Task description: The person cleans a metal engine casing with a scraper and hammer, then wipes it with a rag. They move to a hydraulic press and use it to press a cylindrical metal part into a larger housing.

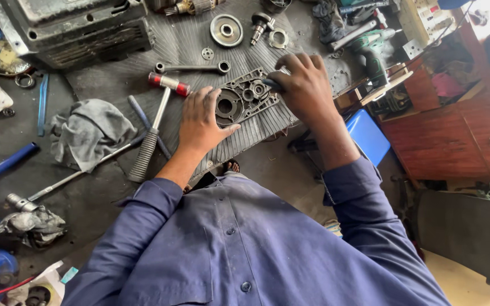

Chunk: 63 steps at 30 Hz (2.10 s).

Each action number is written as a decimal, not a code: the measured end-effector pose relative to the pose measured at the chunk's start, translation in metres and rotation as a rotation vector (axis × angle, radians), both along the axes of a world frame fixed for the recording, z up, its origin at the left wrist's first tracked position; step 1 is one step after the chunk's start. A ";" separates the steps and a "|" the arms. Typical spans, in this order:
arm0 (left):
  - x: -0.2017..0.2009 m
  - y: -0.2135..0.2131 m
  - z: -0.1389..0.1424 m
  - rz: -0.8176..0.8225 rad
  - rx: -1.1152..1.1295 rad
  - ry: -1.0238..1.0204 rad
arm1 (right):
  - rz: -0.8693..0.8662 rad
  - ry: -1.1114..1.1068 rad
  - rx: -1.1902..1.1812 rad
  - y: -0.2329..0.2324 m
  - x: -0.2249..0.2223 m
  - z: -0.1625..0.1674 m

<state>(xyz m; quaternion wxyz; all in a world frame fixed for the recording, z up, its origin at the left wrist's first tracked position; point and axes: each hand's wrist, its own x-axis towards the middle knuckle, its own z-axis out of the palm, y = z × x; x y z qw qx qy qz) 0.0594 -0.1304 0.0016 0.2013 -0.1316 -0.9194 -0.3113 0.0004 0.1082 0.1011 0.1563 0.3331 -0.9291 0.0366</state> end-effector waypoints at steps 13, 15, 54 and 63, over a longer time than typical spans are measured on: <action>-0.021 0.013 -0.013 0.011 0.021 -0.011 | 0.035 0.129 -0.460 0.013 -0.003 -0.062; -0.024 0.017 -0.014 0.003 0.034 -0.031 | -0.018 -0.067 -0.840 0.010 -0.006 -0.077; -0.093 0.232 -0.059 0.172 -0.013 -0.096 | 0.483 -1.452 -1.249 0.220 -0.169 -0.137; -0.089 0.236 -0.070 0.193 -0.024 -0.069 | 0.074 -0.558 0.145 0.216 -0.160 -0.029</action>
